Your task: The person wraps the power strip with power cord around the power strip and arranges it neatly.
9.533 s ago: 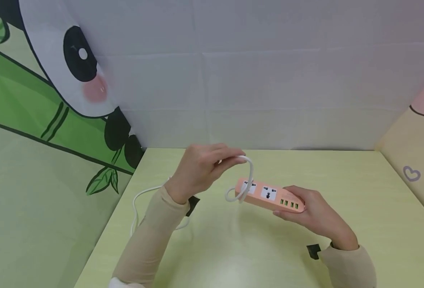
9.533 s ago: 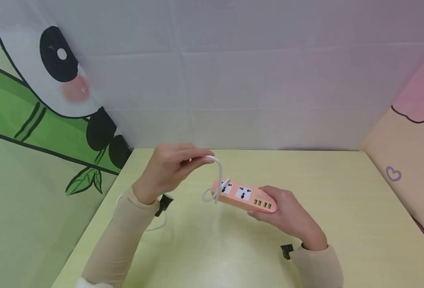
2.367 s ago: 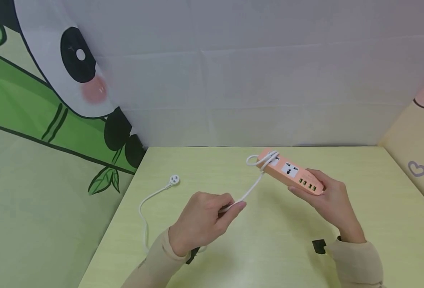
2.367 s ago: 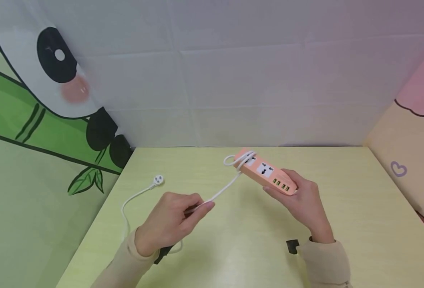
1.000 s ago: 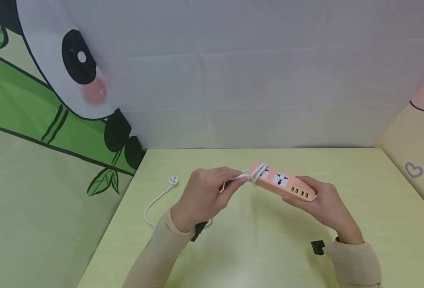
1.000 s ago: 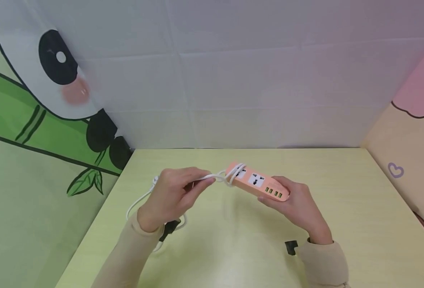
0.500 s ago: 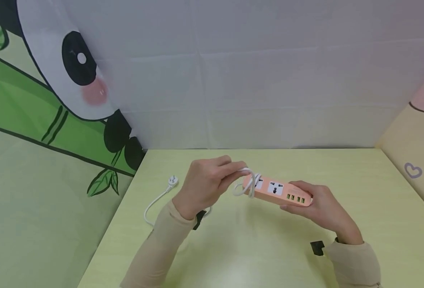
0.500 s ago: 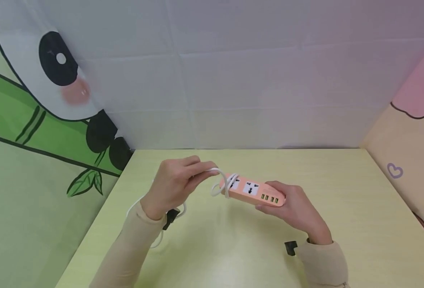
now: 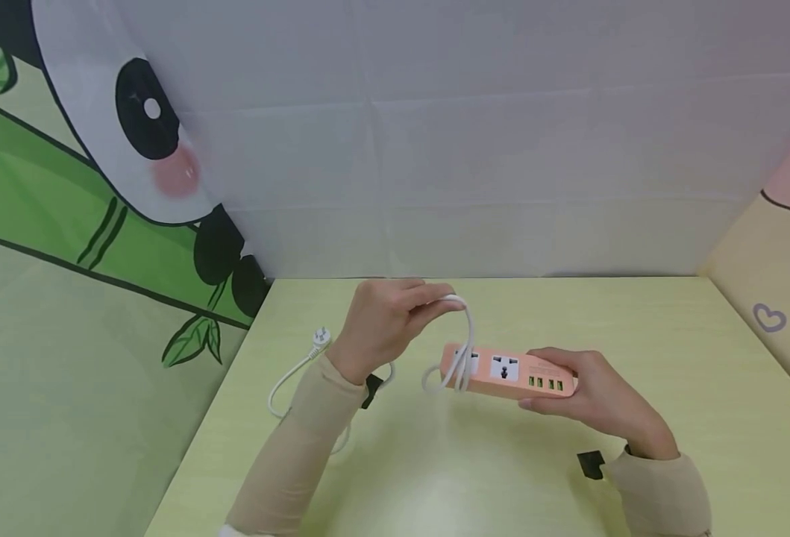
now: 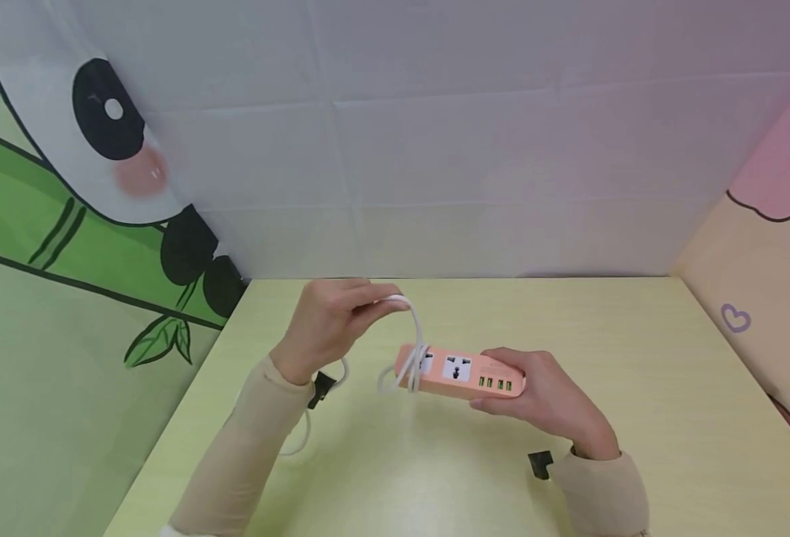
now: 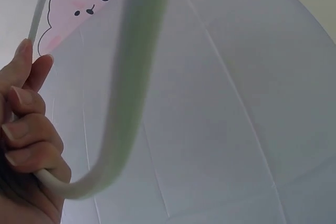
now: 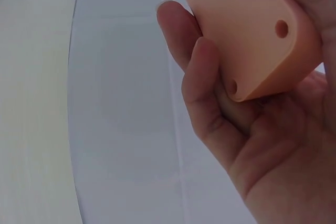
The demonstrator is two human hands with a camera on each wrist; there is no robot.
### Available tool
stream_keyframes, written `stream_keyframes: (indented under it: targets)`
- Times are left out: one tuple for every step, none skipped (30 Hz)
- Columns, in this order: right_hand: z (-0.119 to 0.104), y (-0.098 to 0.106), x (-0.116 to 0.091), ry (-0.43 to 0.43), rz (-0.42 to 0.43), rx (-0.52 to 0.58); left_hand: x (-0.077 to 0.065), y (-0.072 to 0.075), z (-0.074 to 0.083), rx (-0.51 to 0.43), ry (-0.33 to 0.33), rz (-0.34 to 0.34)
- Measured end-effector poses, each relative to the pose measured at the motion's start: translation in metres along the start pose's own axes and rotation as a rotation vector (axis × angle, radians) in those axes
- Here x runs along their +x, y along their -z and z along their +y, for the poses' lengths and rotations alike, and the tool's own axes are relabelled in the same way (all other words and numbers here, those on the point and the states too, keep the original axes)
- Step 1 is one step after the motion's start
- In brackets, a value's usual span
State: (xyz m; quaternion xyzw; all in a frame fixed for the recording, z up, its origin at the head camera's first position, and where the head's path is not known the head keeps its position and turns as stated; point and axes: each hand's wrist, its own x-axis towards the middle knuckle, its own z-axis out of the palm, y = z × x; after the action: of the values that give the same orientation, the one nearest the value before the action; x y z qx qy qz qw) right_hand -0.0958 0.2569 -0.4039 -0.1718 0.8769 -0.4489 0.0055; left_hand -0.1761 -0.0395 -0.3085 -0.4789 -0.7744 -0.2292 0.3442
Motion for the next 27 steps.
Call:
stream_keyframes:
  targets:
    - [-0.001, 0.000, -0.001, 0.006, -0.002, 0.001, -0.001, -0.001, -0.002, 0.000, 0.008, -0.001]
    - [-0.002, -0.001, -0.002, 0.013, -0.006, 0.002, -0.001, -0.001, -0.003, 0.002, 0.014, -0.003]
    - [-0.003, -0.001, -0.003, 0.020, -0.011, 0.006, -0.002, -0.002, -0.004, 0.004, 0.021, -0.006]
    - [-0.004, -0.001, -0.004, 0.025, -0.016, 0.007, -0.003, -0.002, -0.005, 0.006, 0.027, -0.007]
    - [-0.005, -0.002, -0.004, 0.032, -0.023, 0.009, -0.004, -0.003, -0.006, 0.007, 0.032, -0.011]
    - [-0.006, -0.002, -0.005, 0.036, -0.029, 0.009, -0.005, -0.003, -0.007, 0.009, 0.039, -0.014]
    - [-0.007, -0.003, -0.005, 0.040, -0.033, 0.010, -0.005, -0.003, -0.008, 0.013, 0.049, -0.016]
    - [-0.008, -0.003, -0.006, 0.044, -0.037, 0.010, -0.006, -0.004, -0.009, 0.016, 0.059, -0.018]
    - [-0.009, -0.004, -0.006, 0.048, -0.040, 0.007, -0.006, -0.004, -0.009, 0.020, 0.068, -0.020]
    - [-0.009, -0.005, -0.007, 0.051, -0.041, 0.004, -0.007, -0.004, -0.010, 0.025, 0.077, -0.021]
    - [-0.010, -0.005, -0.007, 0.054, -0.042, -0.003, -0.008, -0.005, -0.011, 0.031, 0.085, -0.024]
    - [-0.010, -0.006, -0.008, 0.055, -0.042, -0.008, -0.009, -0.006, -0.012, 0.037, 0.092, -0.026]
    - [-0.011, -0.006, -0.008, 0.059, -0.045, -0.012, -0.009, -0.007, -0.012, 0.041, 0.100, -0.026]
    - [-0.011, -0.007, -0.008, 0.063, -0.048, -0.014, -0.010, -0.008, -0.013, 0.042, 0.105, -0.027]
    - [-0.011, -0.007, -0.008, 0.068, -0.050, -0.014, -0.010, -0.009, -0.013, 0.041, 0.109, -0.027]
    - [-0.011, -0.007, -0.008, 0.072, -0.053, -0.012, -0.011, -0.011, -0.014, 0.039, 0.111, -0.026]
    - [-0.011, -0.007, -0.008, 0.075, -0.058, -0.008, -0.011, -0.012, -0.015, 0.037, 0.113, -0.025]
    - [-0.011, -0.007, -0.008, 0.075, -0.062, -0.001, -0.011, -0.013, -0.015, 0.032, 0.114, -0.023]
    - [-0.012, -0.007, -0.008, 0.078, -0.065, 0.004, -0.012, -0.014, -0.015, 0.029, 0.114, -0.021]
    - [-0.012, -0.007, -0.008, 0.078, -0.068, 0.009, -0.012, -0.015, -0.016, 0.026, 0.113, -0.020]
    - [-0.012, -0.007, -0.008, 0.076, -0.070, 0.012, -0.012, -0.016, -0.016, 0.023, 0.113, -0.018]
    - [-0.013, -0.007, -0.008, 0.073, -0.071, 0.014, -0.013, -0.017, -0.017, 0.019, 0.114, -0.018]
    - [-0.013, -0.007, -0.008, 0.072, -0.072, 0.014, -0.013, -0.018, -0.017, 0.014, 0.115, -0.019]
    - [-0.014, -0.007, -0.008, 0.074, -0.072, 0.016, -0.013, -0.019, -0.018, 0.008, 0.117, -0.020]
    - [-0.014, -0.006, -0.008, 0.080, -0.073, 0.016, -0.014, -0.021, -0.018, 0.000, 0.119, -0.023]
    - [-0.015, -0.006, -0.008, 0.086, -0.076, 0.019, -0.015, -0.022, -0.019, -0.008, 0.122, -0.027]
    - [-0.015, -0.006, -0.008, 0.094, -0.079, 0.023, -0.015, -0.022, -0.019, -0.016, 0.125, -0.031]
